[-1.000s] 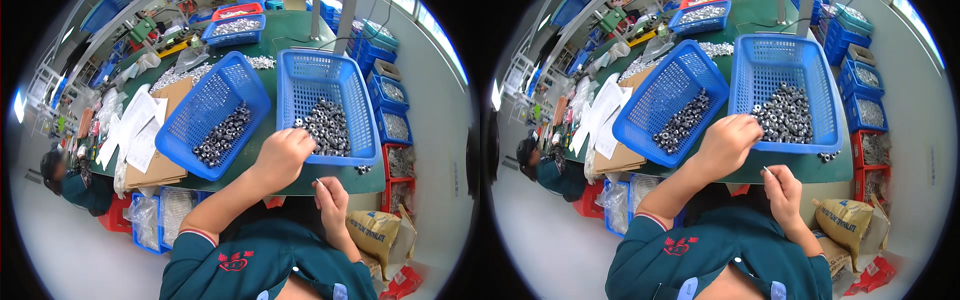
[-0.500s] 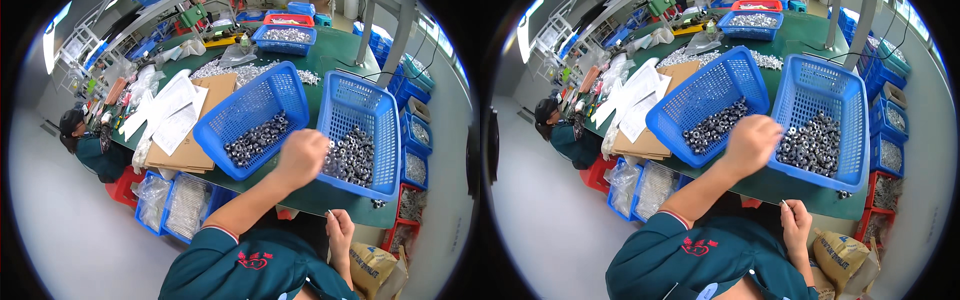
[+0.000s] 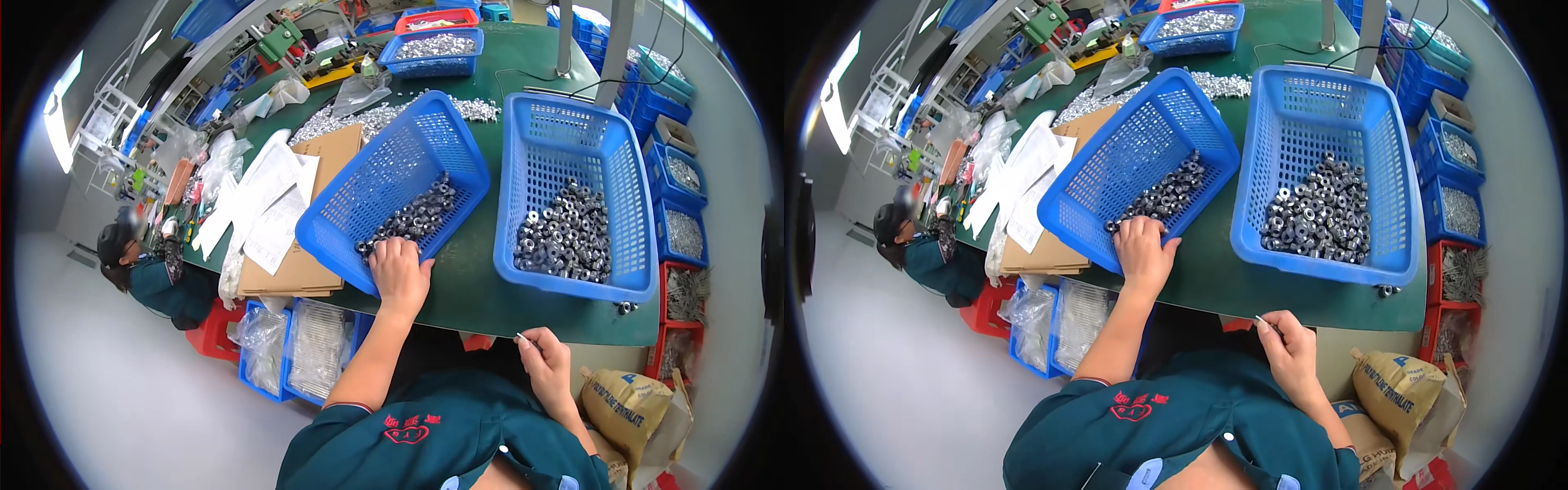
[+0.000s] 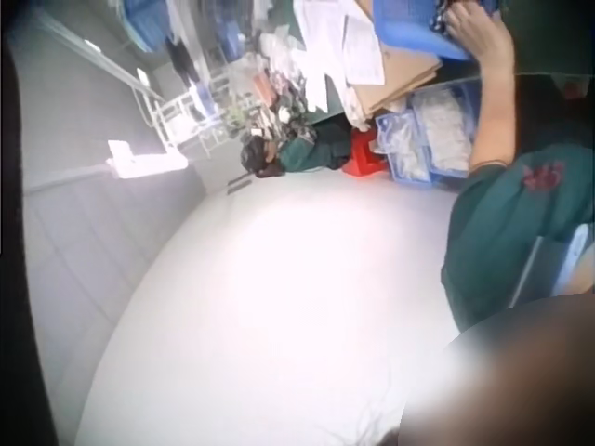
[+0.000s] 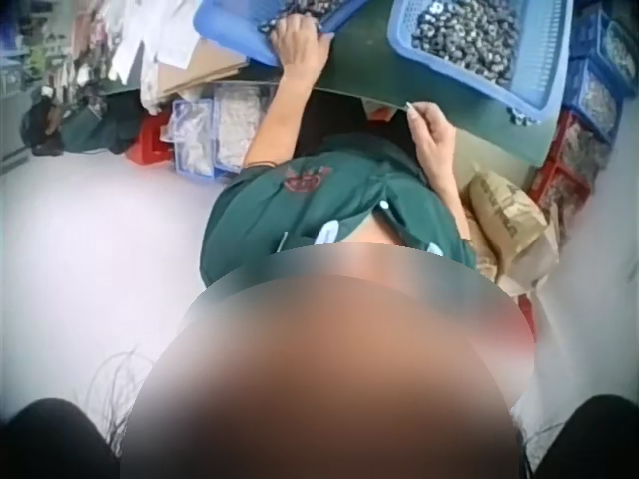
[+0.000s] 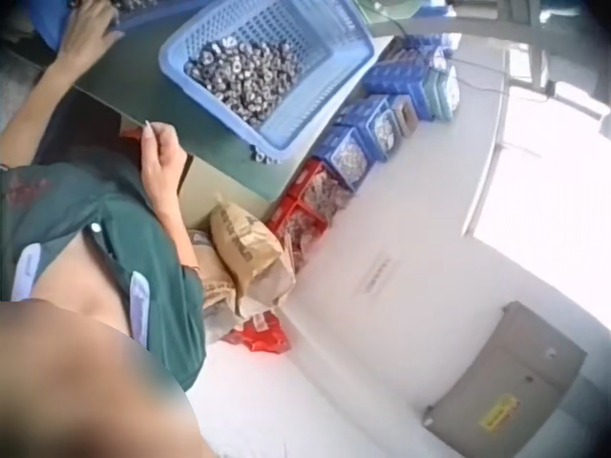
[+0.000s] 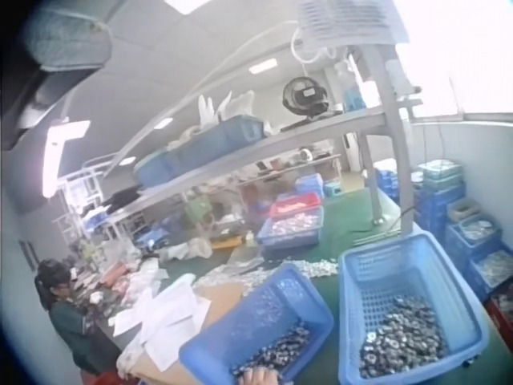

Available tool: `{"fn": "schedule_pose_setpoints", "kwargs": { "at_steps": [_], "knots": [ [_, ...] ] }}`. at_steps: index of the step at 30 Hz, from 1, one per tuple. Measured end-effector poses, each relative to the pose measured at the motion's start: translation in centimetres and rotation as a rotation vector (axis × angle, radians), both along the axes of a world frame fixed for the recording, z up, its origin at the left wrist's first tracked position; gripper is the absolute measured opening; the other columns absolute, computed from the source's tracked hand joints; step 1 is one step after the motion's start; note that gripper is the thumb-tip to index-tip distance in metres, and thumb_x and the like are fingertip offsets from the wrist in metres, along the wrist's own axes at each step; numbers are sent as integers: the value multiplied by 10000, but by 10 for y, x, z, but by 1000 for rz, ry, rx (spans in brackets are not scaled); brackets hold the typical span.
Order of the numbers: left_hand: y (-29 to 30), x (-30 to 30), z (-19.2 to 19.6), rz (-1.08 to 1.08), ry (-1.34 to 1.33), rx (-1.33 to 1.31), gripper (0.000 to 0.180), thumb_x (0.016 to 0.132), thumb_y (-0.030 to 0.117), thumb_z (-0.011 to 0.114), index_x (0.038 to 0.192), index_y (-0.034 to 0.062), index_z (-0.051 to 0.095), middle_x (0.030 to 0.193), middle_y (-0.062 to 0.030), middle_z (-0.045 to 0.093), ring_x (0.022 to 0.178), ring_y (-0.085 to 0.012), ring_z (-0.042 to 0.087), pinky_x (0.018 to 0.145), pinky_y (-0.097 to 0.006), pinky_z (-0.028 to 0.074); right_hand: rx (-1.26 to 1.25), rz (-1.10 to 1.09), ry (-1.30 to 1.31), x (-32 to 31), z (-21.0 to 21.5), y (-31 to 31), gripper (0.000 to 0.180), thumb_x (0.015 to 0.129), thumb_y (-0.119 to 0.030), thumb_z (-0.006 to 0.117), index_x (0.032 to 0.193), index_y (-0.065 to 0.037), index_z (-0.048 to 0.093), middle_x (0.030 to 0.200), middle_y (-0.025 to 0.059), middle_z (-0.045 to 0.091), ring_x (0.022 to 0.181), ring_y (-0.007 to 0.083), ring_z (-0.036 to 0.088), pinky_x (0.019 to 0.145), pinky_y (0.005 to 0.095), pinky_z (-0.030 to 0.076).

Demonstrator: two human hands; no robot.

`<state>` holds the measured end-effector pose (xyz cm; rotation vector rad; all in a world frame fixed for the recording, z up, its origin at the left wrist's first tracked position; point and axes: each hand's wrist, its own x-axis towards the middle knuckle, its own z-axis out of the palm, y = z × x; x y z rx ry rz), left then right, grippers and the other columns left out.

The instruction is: The recorder uses a small manual tool to insert and adjust red plastic components within circular metal parts on a factory workbench.

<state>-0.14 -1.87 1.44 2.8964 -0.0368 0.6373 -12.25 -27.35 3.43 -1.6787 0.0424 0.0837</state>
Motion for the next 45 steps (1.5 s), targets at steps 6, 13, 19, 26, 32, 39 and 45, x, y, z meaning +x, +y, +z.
{"fn": "schedule_pose_setpoints", "kwargs": {
  "at_steps": [6,13,19,26,32,39,45],
  "knots": [
    [4,-8,-15,-101,-95,-52,238,728,135,786,885,102,610,910,-46,611,936,-270,551,841,-414,413,-28,3,3,-4,-1,1,83,926,-65,620,917,16,630,618,18,545,559,70,464,519,240,381],
    [-5,-46,11,-402,289,-1628,194,820,-37,712,988,19,635,979,-73,674,873,-100,612,753,-261,496,-100,41,-129,5,11,7,72,927,-63,630,913,8,632,619,50,566,539,104,498,517,263,412],
    [-18,-71,7,-685,795,-2334,194,844,87,743,1011,68,646,974,-123,667,845,-186,602,759,-329,469,-229,145,-351,17,23,22,63,880,-56,661,901,-20,615,635,105,605,544,255,612,514,338,470],
    [-37,-94,-2,-636,997,-2569,182,879,237,747,974,134,633,941,6,573,871,-120,514,760,-292,412,-216,178,-510,16,26,38,68,872,-35,658,907,-7,606,720,118,658,647,272,681,558,335,513],
    [-42,-99,-2,-553,915,-2593,167,884,200,739,998,125,643,962,15,597,887,-128,540,836,-289,444,-289,141,-553,16,21,47,88,864,-67,672,906,-22,610,656,119,625,578,289,655,490,357,482],
    [-41,-101,1,-604,746,-2340,209,857,135,755,1037,100,655,1001,-14,633,930,-141,568,877,-293,449,-314,107,-518,12,18,54,77,870,-60,668,897,-20,609,667,123,626,586,290,654,496,360,485],
    [-37,-96,2,-789,650,-2254,218,858,97,747,1047,59,645,1013,-61,643,933,-167,603,871,-302,473,-184,136,-442,12,25,49,69,879,-48,661,910,-14,611,689,115,648,595,270,664,520,338,496]
  ]
}}
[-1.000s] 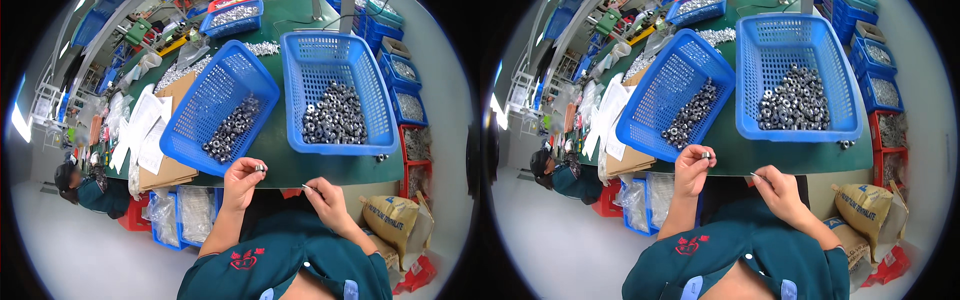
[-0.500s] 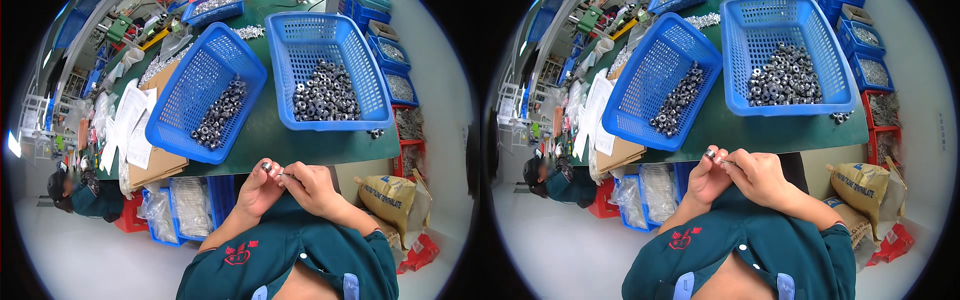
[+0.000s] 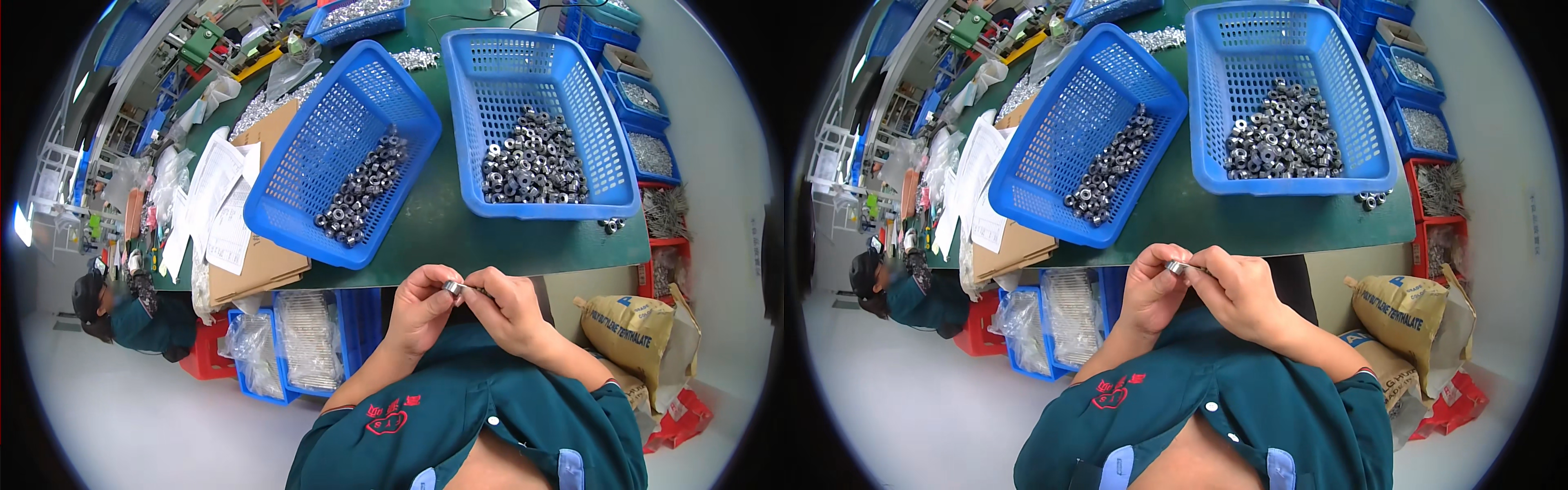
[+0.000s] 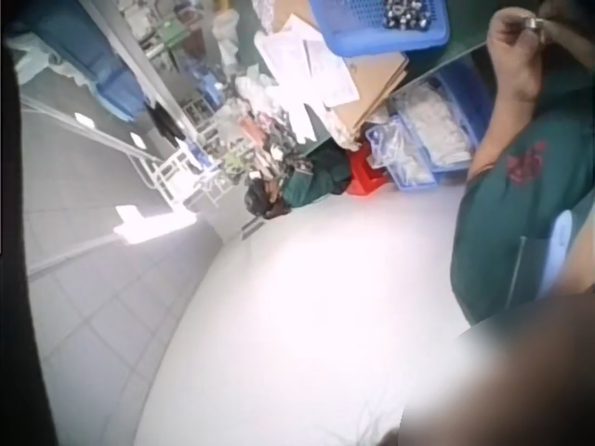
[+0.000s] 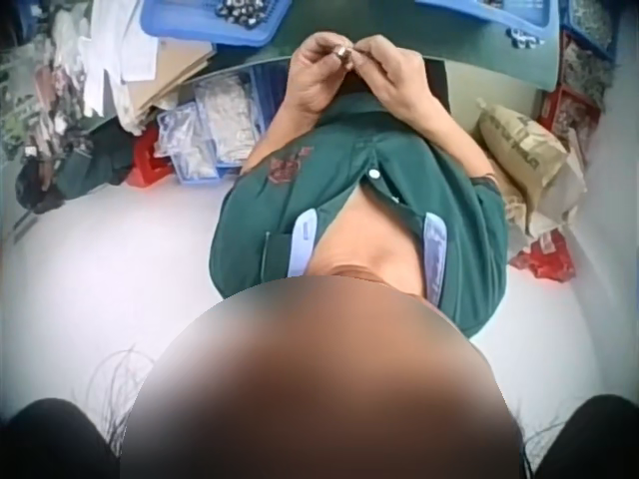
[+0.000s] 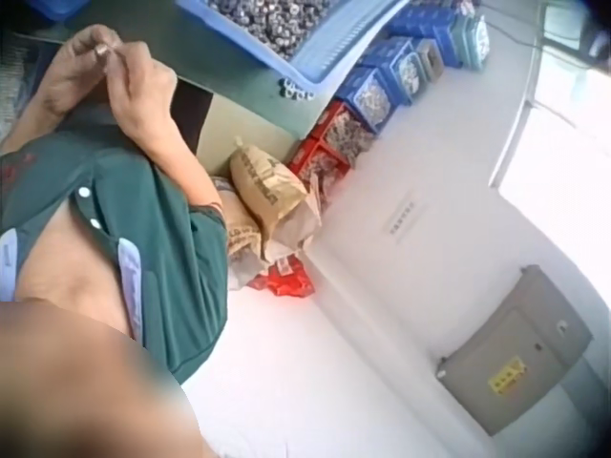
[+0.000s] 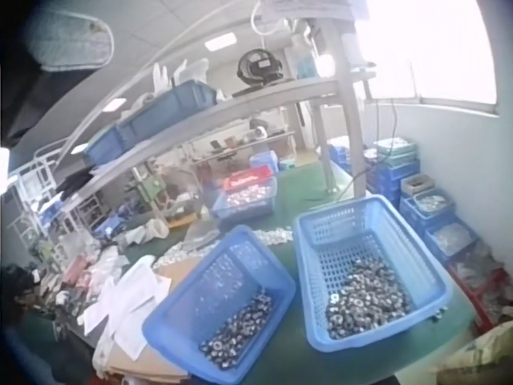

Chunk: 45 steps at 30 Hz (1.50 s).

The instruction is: The recorder uses a small manual tool to insert and adjust red plastic components within circular metal parts on a factory workbench.

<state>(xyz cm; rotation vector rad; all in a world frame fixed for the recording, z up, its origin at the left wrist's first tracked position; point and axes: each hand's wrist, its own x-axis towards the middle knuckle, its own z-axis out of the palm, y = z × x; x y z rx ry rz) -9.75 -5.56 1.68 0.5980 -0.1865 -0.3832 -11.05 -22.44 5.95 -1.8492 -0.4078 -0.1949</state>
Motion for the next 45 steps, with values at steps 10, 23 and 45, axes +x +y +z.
{"fn": "schedule_pose_setpoints", "kwargs": {
  "at_steps": [10,23,45],
  "knots": [
    [8,3,17,77,-229,432,241,883,-43,675,1112,-5,613,1051,-57,631,956,-127,625,877,-271,529,30,3,129,-4,-1,-8,56,892,-47,649,895,-15,603,607,93,587,510,217,593,469,316,426],
    [15,10,13,-103,-35,250,154,906,-27,623,1035,31,561,1009,-165,673,879,-217,672,784,-334,559,96,-8,174,-4,4,-15,55,902,-50,633,893,-5,604,673,108,640,575,227,644,534,309,489],
    [4,0,3,-108,169,44,177,857,58,723,985,96,608,954,-34,615,798,-139,530,686,-301,429,-196,3,-168,-1,-3,-3,76,863,-44,659,881,-18,590,655,126,631,588,302,661,505,354,500]
  ]
}}
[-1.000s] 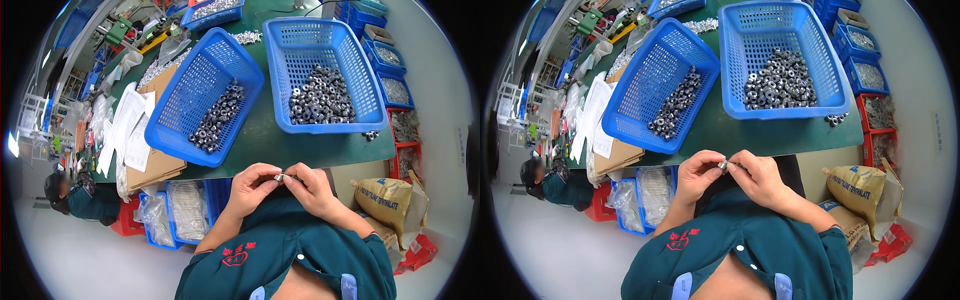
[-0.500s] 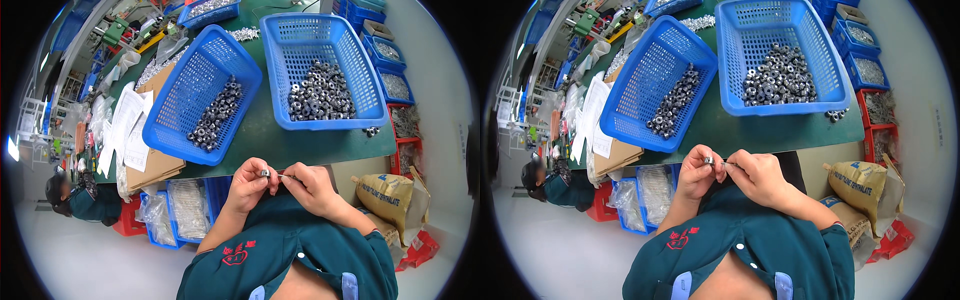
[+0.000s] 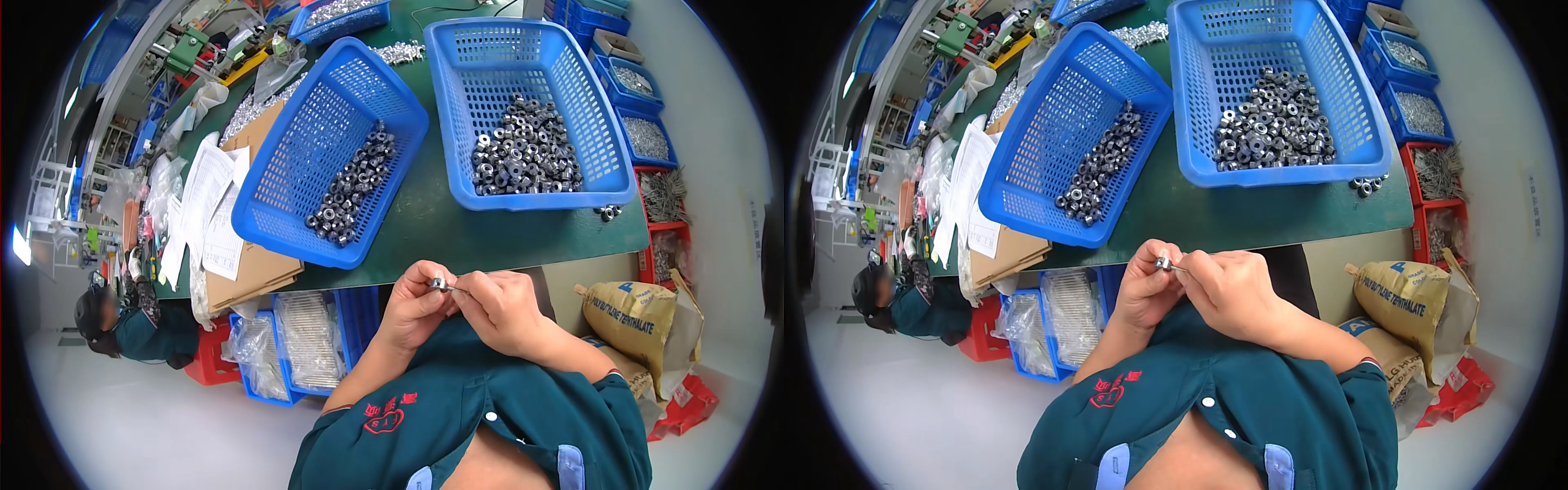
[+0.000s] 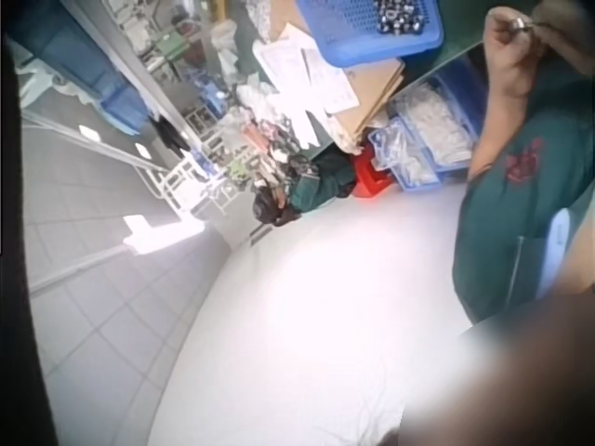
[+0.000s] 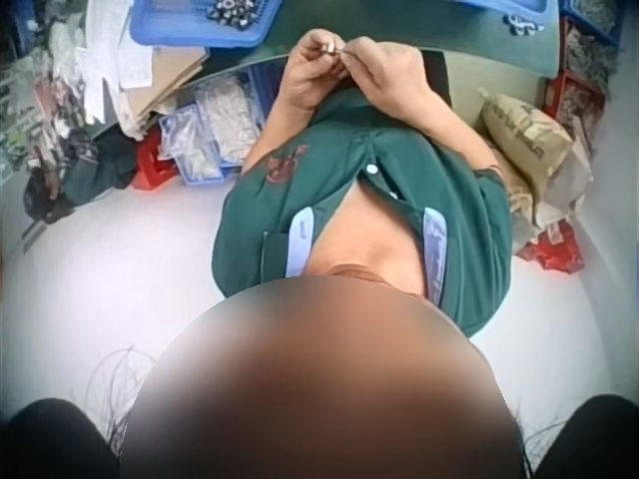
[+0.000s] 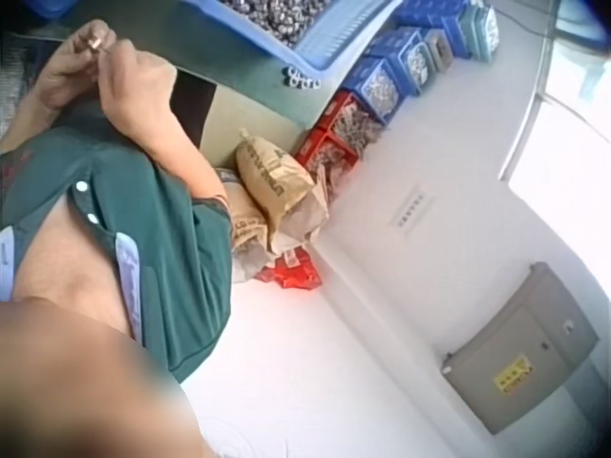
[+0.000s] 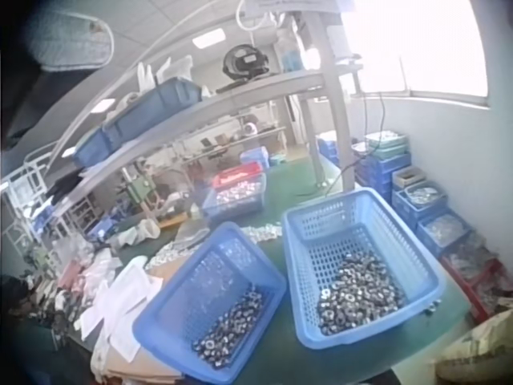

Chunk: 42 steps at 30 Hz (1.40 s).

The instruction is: The recorder uses a small manual tool to insert and adjust red plastic components within circular metal parts on a factory workbench.

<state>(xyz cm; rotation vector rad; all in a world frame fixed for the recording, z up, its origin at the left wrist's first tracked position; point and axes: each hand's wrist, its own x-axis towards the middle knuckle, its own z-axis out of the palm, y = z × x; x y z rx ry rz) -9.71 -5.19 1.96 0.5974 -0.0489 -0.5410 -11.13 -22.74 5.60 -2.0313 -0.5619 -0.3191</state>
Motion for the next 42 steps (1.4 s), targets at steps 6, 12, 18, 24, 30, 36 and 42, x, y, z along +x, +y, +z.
{"fn": "schedule_pose_setpoints", "kwargs": {
  "at_steps": [6,12,18,24,30,36,42],
  "knots": [
    [6,10,-1,-5,-268,67,167,860,23,716,989,56,614,971,-58,622,832,-150,576,747,-285,477,588,224,938,-2,8,-5,156,970,-147,575,895,-11,584,631,6,541,521,110,495,485,261,377],
    [14,14,-4,-36,-316,205,181,857,-16,708,1005,43,623,971,-39,619,881,-108,589,786,-249,483,978,394,1255,2,3,-11,221,992,-222,549,900,-24,583,661,-31,464,535,49,350,484,223,268],
    [11,14,16,30,-405,441,155,875,17,713,990,39,612,939,-3,592,860,-84,572,772,-226,468,727,173,960,-1,11,-15,183,984,-185,574,916,-18,606,646,-37,485,543,55,413,494,232,331],
    [9,16,27,38,-602,813,124,832,-8,722,898,30,624,868,-16,592,779,-95,557,665,-252,453,208,45,451,1,10,-16,92,913,-107,632,879,-23,616,572,56,540,481,163,519,467,303,411],
    [0,29,55,89,-1019,1087,186,741,-59,713,889,11,625,758,-66,587,718,-197,554,646,-297,455,-396,-48,-264,6,18,-27,181,709,-47,657,886,-58,623,566,24,479,504,194,536,484,344,431],
    [-27,65,88,113,-1353,1144,182,731,-50,706,871,36,627,776,-82,606,724,-261,572,632,-347,461,-228,-217,-295,12,19,-48,211,748,8,675,950,-41,641,654,62,572,548,226,577,518,350,458],
    [-65,135,88,181,-1656,1575,61,732,66,641,788,87,653,808,-81,660,800,-300,628,715,-419,474,24,-243,-81,0,4,-49,82,839,45,651,907,4,631,673,130,585,555,281,575,525,351,442]
  ]
}}
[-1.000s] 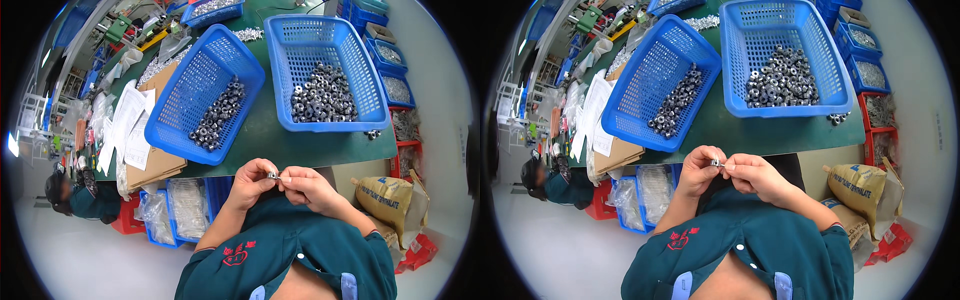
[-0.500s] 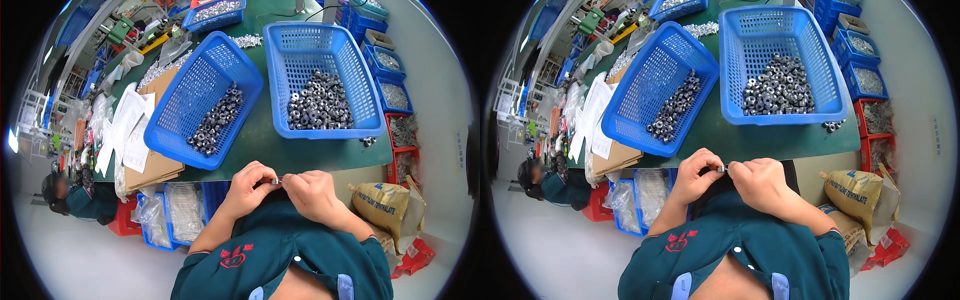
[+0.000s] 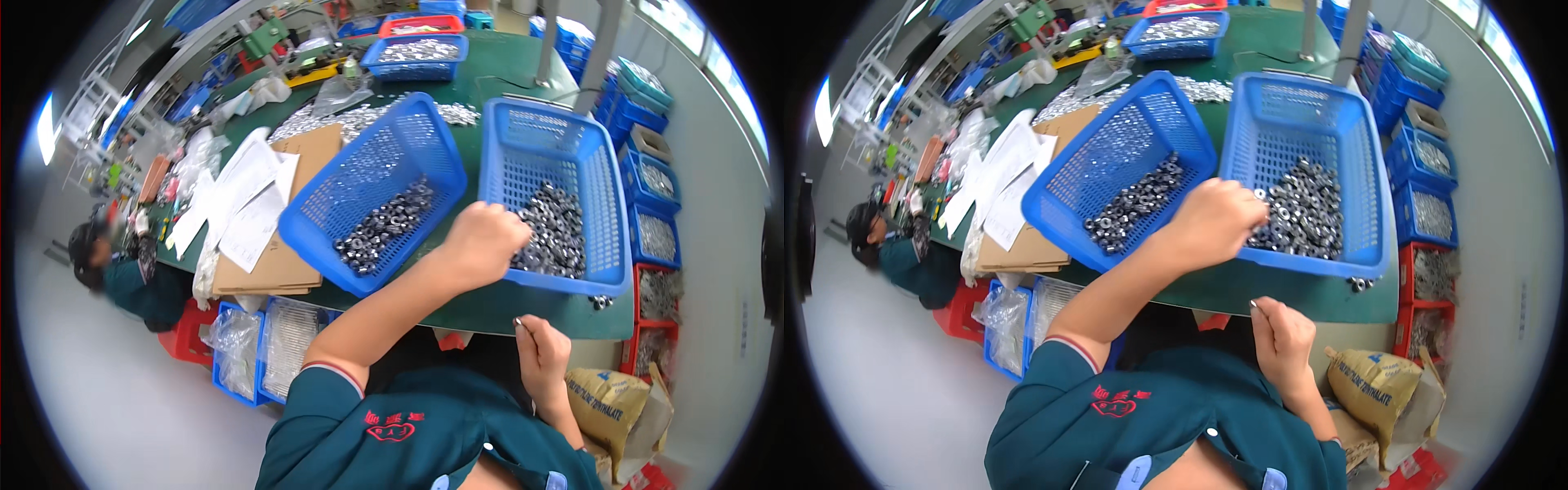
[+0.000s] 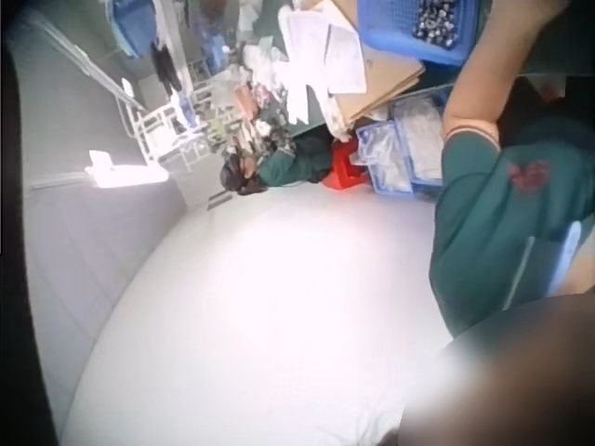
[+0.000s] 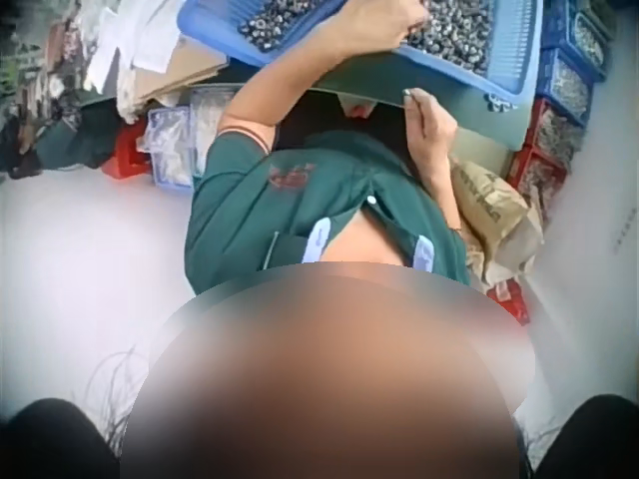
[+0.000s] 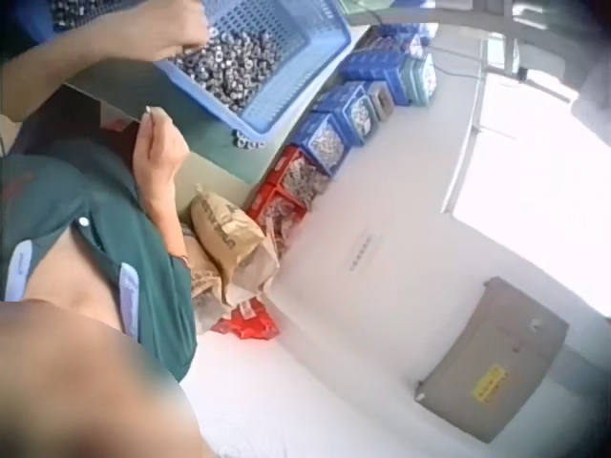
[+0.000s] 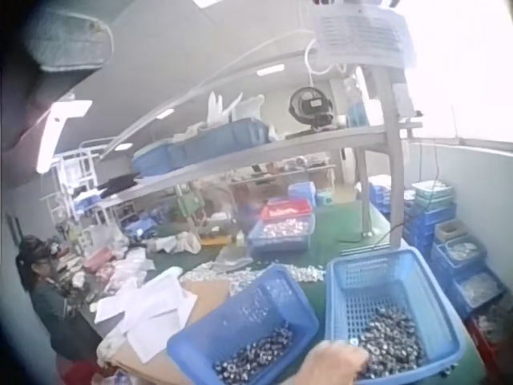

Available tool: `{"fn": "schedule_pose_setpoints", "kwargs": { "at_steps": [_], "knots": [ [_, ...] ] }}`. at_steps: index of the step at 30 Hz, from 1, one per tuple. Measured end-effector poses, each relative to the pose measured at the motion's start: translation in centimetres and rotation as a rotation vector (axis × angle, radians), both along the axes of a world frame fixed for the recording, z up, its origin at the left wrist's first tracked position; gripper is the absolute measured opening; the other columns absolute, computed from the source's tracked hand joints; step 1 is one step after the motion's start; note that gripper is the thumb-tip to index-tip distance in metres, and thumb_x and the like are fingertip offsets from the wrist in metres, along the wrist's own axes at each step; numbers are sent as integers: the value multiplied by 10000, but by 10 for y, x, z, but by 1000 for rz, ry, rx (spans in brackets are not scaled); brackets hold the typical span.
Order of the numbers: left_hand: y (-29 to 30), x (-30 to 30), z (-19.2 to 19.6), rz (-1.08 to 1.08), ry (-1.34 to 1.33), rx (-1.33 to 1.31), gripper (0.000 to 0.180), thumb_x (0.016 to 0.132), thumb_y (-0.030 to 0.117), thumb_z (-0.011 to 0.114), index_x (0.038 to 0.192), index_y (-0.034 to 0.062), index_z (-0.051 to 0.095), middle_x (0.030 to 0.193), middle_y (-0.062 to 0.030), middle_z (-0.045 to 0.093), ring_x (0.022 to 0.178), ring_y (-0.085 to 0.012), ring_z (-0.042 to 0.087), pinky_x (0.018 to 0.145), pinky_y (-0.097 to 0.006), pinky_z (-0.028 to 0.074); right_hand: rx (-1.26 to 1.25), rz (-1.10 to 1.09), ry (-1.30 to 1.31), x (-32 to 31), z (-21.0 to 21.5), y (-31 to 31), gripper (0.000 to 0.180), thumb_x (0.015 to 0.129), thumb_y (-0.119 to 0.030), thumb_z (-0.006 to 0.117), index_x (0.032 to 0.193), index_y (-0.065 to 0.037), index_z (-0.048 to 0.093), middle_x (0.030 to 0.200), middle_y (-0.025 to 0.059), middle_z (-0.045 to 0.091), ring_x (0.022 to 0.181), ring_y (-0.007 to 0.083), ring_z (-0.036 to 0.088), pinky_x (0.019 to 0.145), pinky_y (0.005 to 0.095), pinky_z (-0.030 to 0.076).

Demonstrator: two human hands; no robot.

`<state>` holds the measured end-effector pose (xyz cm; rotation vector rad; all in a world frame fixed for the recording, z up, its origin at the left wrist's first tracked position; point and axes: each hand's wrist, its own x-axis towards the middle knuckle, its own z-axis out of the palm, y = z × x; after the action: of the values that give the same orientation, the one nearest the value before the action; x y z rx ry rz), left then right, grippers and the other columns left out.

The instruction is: The recorder uses a small manual tool to insert and adjust red plastic components within circular metal parts on a factory workbench.

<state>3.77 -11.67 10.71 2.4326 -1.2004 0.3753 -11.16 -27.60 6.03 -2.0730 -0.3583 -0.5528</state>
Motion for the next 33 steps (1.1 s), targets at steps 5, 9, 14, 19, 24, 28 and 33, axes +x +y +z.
{"fn": "schedule_pose_setpoints", "kwargs": {
  "at_steps": [5,9,14,19,24,28,33],
  "knots": [
    [-52,33,-24,83,36,501,104,718,137,645,726,145,749,759,-69,714,830,-244,697,830,-393,442,7,-23,133,-13,-9,-1,26,880,19,623,903,5,625,655,96,558,531,175,506,523,290,399],
    [-38,28,-32,89,-10,326,83,729,158,685,794,126,724,792,-40,689,860,-236,665,867,-400,424,21,6,179,-11,-13,2,13,888,12,624,897,3,624,638,87,547,518,164,497,512,284,388],
    [22,15,-33,321,-280,-396,90,755,125,715,824,118,658,817,-35,637,877,-257,601,814,-412,433,7,19,189,-9,-11,-1,57,860,21,643,906,-5,621,671,126,577,536,251,556,520,327,422],
    [98,5,-78,895,-75,-12,230,718,207,804,878,102,677,926,-60,646,960,-280,584,838,-425,444,55,49,243,-6,-22,1,63,856,13,655,906,-10,625,666,121,586,541,256,569,518,331,428],
    [102,3,-89,978,-28,52,238,724,216,809,890,107,677,917,-63,616,975,-281,560,869,-434,432,66,93,220,0,-18,8,62,854,12,656,901,-15,627,658,111,590,554,262,586,524,338,445],
    [105,1,-94,950,-87,12,198,727,154,778,897,116,682,930,-58,607,977,-281,554,877,-428,436,68,87,194,-5,-15,8,63,854,10,657,903,-15,626,654,111,591,553,264,590,525,341,450],
    [105,-3,-106,869,-117,-143,211,708,72,744,909,97,683,991,-62,615,1024,-291,549,905,-430,439,74,71,242,-11,-22,7,65,854,8,658,905,-16,625,644,112,587,547,263,589,525,340,453]
  ]
}}
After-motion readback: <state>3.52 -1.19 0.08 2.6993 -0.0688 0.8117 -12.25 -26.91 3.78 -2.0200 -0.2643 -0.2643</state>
